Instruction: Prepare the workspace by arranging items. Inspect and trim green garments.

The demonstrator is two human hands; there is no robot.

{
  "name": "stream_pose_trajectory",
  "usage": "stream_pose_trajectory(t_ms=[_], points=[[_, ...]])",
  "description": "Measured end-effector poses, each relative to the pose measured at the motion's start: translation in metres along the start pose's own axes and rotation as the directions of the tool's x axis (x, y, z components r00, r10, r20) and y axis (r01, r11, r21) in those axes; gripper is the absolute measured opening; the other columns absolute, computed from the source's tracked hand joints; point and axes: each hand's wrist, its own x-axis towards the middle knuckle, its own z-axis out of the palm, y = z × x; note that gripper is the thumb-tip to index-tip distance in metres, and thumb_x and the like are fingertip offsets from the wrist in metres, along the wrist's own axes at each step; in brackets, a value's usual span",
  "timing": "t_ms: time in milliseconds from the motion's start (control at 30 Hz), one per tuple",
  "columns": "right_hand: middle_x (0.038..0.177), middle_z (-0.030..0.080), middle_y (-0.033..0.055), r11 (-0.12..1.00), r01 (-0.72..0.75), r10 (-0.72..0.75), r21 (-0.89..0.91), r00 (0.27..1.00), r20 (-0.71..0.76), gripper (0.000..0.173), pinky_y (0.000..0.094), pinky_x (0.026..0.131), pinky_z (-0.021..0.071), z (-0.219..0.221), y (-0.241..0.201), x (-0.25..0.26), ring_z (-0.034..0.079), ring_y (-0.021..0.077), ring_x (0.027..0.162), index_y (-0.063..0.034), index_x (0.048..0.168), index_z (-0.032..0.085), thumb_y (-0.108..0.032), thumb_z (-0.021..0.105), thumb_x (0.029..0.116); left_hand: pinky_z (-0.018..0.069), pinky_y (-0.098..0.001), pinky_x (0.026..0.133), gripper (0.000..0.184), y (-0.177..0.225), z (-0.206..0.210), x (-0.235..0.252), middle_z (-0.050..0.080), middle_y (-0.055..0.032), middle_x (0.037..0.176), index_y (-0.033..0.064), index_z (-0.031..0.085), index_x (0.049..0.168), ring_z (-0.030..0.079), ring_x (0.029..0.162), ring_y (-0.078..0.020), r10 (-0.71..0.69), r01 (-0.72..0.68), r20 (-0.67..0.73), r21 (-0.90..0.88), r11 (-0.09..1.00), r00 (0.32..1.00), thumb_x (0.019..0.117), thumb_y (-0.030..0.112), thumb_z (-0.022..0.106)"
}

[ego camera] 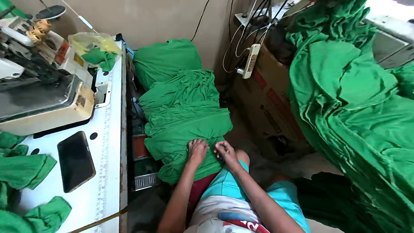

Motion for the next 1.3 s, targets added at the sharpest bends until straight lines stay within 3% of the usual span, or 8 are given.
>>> stream_pose_trajectory(t_ms=[167, 400, 567, 733, 933, 1033, 1133, 1300], points=[[0.098, 0.066, 0.0126, 0.929, 0.088, -0.102, -0.358, 0.995, -0.02, 0.033, 0.0363, 0.075, 0.0561, 0.006, 0.001, -0.007, 0.065, 0.0173, 0.081, 0.0027, 0.121, 0.06, -0.023, 0.061, 0.1015, 0.0553, -0.0376, 0.091, 0.023, -0.013, -0.005, -0.005, 0.068, -0.0183, 0.107, -0.0073, 0.06, 0.119, 0.068, 0.096, -0.0215, -0.015, 0.012, -0.001, -0.489, 0.872, 1.0, 0.1039, 0.009, 0.055], [0.102, 0.064, 0.0156, 0.933, -0.043, -0.012, -0.358, 0.989, -0.15, 0.052, 0.0417, 0.084, 0.0534, 0.001, 0.001, 0.001, 0.062, 0.0227, 0.09, 0.0046, 0.13, 0.054, -0.03, 0.072, 0.0951, 0.0257, -0.0608, 0.116, 0.034, -0.005, 0.004, -0.004, 0.062, -0.0135, 0.137, 0.009, 0.065, 0.132, 0.047, 0.137, -0.0351, -0.003, -0.002, 0.049, 0.092, 0.996, 0.999, 0.1027, 0.024, 0.06], [0.101, 0.066, 0.0168, 0.914, 0.005, -0.068, -0.405, 0.988, -0.142, 0.046, 0.0448, 0.084, 0.0553, 0.002, 0.009, 0.0, 0.066, 0.0254, 0.09, 0.0013, 0.132, 0.054, -0.036, 0.057, 0.104, 0.0358, -0.0552, 0.111, 0.025, -0.005, 0.005, -0.001, 0.067, -0.0145, 0.125, 0.0044, 0.071, 0.115, 0.055, 0.128, -0.0341, 0.09, -0.091, 0.026, 0.029, 0.995, 0.996, 0.1052, 0.018, 0.053], [0.12, 0.068, 0.0231, 0.657, -0.215, 0.246, -0.722, 0.967, -0.063, 0.038, 0.0575, 0.101, 0.0489, 0.01, -0.013, 0.005, 0.065, 0.0392, 0.115, 0.0007, 0.133, 0.058, -0.023, 0.059, 0.1029, 0.0335, -0.0581, 0.114, 0.03, -0.01, 0.007, 0.0, 0.061, -0.0141, 0.138, 0.0073, 0.064, 0.131, 0.05, 0.136, -0.0345, -0.007, -0.003, 0.14, 0.073, 0.997, 0.99, 0.1049, 0.019, 0.056], [0.11, 0.07, 0.0192, 0.815, -0.041, -0.013, -0.577, 0.996, -0.089, 0.024, 0.0495, 0.096, 0.0528, 0.005, -0.001, 0.004, 0.068, 0.0306, 0.105, 0.003, 0.117, 0.064, -0.015, 0.056, 0.1038, 0.0325, -0.0584, 0.114, 0.033, -0.013, 0.004, 0.002, 0.061, -0.0163, 0.138, 0.0036, 0.067, 0.126, 0.049, 0.136, -0.0353, -0.01, 0.017, 0.108, -0.063, 0.998, 0.994, 0.1016, 0.026, 0.063], [0.105, 0.068, 0.0196, 0.865, 0.027, -0.104, -0.502, 0.986, -0.127, 0.032, 0.0477, 0.09, 0.0548, 0.001, 0.004, 0.001, 0.068, 0.0295, 0.097, 0.0051, 0.122, 0.06, -0.021, 0.059, 0.1037, 0.0497, -0.0451, 0.101, 0.033, -0.014, -0.001, 0.0, 0.067, -0.021, 0.117, -0.0049, 0.065, 0.121, 0.064, 0.111, -0.0288, 0.023, 0.003, 0.068, -0.356, 0.935, 0.997, 0.1005, 0.02, 0.065], [0.102, 0.07, 0.0206, 0.799, 0.019, -0.112, -0.602, 0.987, -0.117, 0.051, 0.0568, 0.084, 0.0554, 0.01, -0.005, -0.009, 0.07, 0.0364, 0.092, 0.0019, 0.136, 0.052, -0.039, 0.053, 0.1055, 0.0526, -0.0351, 0.091, 0.029, -0.013, -0.007, -0.003, 0.068, -0.0176, 0.107, -0.0072, 0.065, 0.118, 0.065, 0.095, -0.0183, 0.034, -0.007, 0.042, -0.53, 0.848, 0.999, 0.1032, 0.016, 0.059], [0.103, 0.072, 0.0205, 0.632, 0.089, -0.224, -0.77, 0.972, -0.072, 0.044, 0.0593, 0.081, 0.0559, 0.018, -0.009, -0.015, 0.071, 0.0403, 0.094, 0.0016, 0.129, 0.058, -0.034, 0.052, 0.105, 0.0499, -0.0307, 0.093, 0.027, -0.015, -0.006, -0.003, 0.068, -0.0123, 0.106, -0.0052, 0.067, 0.113, 0.062, 0.097, -0.0117, 0.04, -0.027, 0.007, -0.596, 0.803, 0.999, 0.1068, 0.016, 0.051]])
